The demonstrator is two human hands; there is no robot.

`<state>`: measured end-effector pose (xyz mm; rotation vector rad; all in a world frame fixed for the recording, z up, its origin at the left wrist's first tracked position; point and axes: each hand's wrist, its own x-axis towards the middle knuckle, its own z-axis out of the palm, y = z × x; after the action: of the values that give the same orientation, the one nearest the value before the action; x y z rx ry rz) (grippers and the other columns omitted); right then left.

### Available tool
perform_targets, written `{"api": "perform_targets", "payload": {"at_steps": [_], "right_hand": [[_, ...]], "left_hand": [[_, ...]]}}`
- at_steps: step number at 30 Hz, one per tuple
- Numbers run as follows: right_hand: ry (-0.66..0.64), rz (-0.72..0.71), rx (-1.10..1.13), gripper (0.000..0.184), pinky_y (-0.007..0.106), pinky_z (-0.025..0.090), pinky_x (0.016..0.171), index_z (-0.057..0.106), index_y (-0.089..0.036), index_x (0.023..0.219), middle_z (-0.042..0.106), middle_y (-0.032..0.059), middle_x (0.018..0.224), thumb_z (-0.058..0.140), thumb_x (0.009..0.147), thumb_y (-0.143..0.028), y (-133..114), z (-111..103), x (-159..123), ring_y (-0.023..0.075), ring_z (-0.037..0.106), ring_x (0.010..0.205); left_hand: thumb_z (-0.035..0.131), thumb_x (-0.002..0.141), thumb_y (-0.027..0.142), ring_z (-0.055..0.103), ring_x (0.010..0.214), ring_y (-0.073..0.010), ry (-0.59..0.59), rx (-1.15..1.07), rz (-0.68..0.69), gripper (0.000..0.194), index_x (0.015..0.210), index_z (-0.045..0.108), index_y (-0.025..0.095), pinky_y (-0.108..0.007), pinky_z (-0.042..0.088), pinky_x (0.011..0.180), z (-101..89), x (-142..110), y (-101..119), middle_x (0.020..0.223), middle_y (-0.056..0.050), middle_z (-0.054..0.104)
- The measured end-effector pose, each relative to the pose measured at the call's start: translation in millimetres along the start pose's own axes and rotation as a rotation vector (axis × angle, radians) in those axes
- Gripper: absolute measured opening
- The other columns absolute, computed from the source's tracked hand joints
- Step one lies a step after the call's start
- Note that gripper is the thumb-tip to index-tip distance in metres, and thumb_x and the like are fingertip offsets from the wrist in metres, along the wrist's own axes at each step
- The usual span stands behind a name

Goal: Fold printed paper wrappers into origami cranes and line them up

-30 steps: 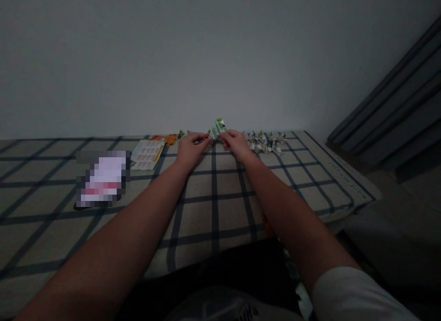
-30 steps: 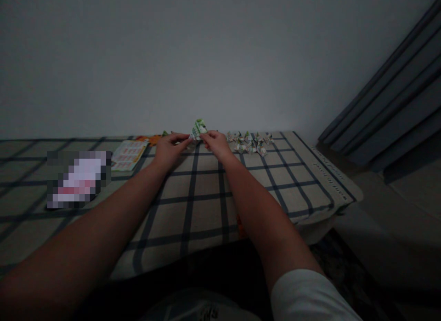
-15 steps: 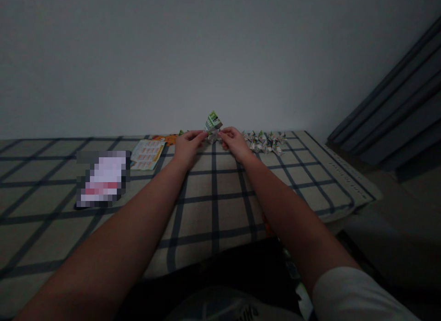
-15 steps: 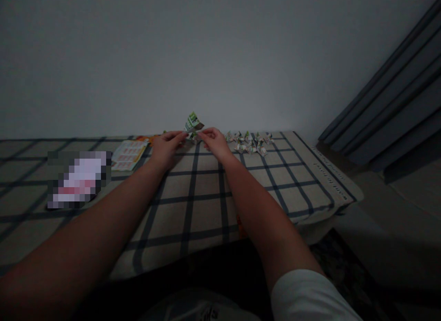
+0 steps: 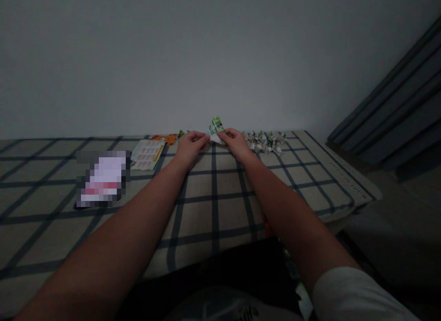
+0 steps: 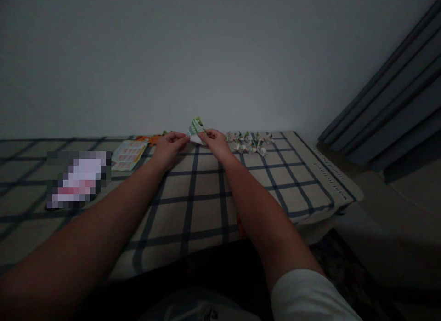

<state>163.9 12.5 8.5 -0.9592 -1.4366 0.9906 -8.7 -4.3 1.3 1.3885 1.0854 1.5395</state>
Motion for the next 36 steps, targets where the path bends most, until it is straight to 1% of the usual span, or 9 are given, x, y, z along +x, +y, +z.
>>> {"api": "perform_targets", "payload": {"at_steps": [4,11,18,21,24,27,31,34,36], "right_hand": [[-0.008,0.004,-0.033,0.025,0.022,0.039,0.061,0.058,-0.020,0.078,0.056,-0.0041,0.070,0.070,0.081,-0.041,5,-1,1,0.0108,0.050,0.065],[-0.029,-0.024,0.011,0.019,0.023,0.042,0.067,0.059,-0.020,0.080,0.060,-0.0031,0.075,0.068,0.081,-0.036,3,-1,0,0.0115,0.054,0.069],[-0.023,-0.011,0.023,0.017,0.021,0.038,0.064,0.053,-0.020,0.074,0.054,-0.0063,0.068,0.067,0.078,-0.027,2,1,0,0.0098,0.050,0.065],[-0.028,0.009,0.002,0.017,0.021,0.036,0.061,0.054,-0.020,0.076,0.053,-0.0063,0.068,0.067,0.078,-0.031,3,1,0,0.0096,0.049,0.064],[-0.047,0.027,-0.018,0.020,0.021,0.034,0.058,0.058,-0.019,0.080,0.053,-0.0059,0.068,0.069,0.078,-0.036,3,1,-1,0.0097,0.047,0.062],[-0.067,0.002,-0.032,0.022,0.022,0.036,0.057,0.062,-0.019,0.082,0.055,-0.0052,0.069,0.072,0.077,-0.037,4,0,-2,0.0094,0.047,0.062],[-0.066,0.006,0.000,0.023,0.021,0.037,0.054,0.066,-0.019,0.087,0.059,-0.0045,0.071,0.074,0.078,-0.039,4,-1,-1,0.0079,0.047,0.059],[-0.045,0.076,0.069,0.024,0.020,0.038,0.052,0.066,-0.020,0.093,0.062,-0.0039,0.071,0.071,0.084,-0.042,2,0,0,0.0073,0.049,0.055],[-0.069,0.111,0.073,0.024,0.019,0.040,0.051,0.066,-0.019,0.088,0.062,-0.0034,0.069,0.069,0.087,-0.043,1,1,0,0.0069,0.051,0.054]], "left_hand": [[0.080,0.067,0.038,0.052,0.058,-0.0110,-0.002,0.009,0.012,0.026,0.076,0.065,0.018,-0.025,0.042,0.058,-0.3,0,-1,0.068,0.000,0.065],[0.080,0.070,0.039,0.052,0.055,-0.0104,-0.069,-0.077,-0.010,0.027,0.077,0.065,0.018,-0.024,0.044,0.057,0.8,0,1,0.067,0.001,0.065],[0.077,0.072,0.035,0.053,0.054,-0.0115,-0.068,0.105,0.047,0.021,0.074,0.063,0.019,-0.023,0.039,0.054,-1.9,0,-1,0.059,0.002,0.061],[0.075,0.071,0.033,0.053,0.051,-0.0116,-0.087,0.071,0.025,0.020,0.072,0.059,0.020,-0.024,0.040,0.054,-1.0,-1,0,0.057,0.003,0.059],[0.074,0.070,0.034,0.053,0.049,-0.0120,-0.149,0.025,-0.020,0.021,0.073,0.058,0.021,-0.024,0.043,0.053,0.3,-3,0,0.057,0.004,0.059],[0.074,0.073,0.040,0.053,0.050,-0.0117,-0.201,0.115,0.000,0.026,0.070,0.060,0.020,-0.024,0.042,0.053,0.6,-5,3,0.057,0.003,0.059],[0.074,0.075,0.040,0.051,0.050,-0.0108,-0.143,0.168,0.047,0.033,0.060,0.054,0.019,-0.023,0.038,0.051,0.8,-9,9,0.053,0.002,0.057],[0.075,0.073,0.038,0.051,0.050,-0.0106,-0.070,0.099,0.026,0.032,0.060,0.053,0.019,-0.022,0.038,0.050,1.6,-8,12,0.052,0.003,0.055],[0.077,0.071,0.038,0.051,0.051,-0.0102,-0.018,0.027,0.005,0.033,0.062,0.052,0.019,-0.022,0.041,0.051,2.4,-6,11,0.054,0.004,0.053]]}}
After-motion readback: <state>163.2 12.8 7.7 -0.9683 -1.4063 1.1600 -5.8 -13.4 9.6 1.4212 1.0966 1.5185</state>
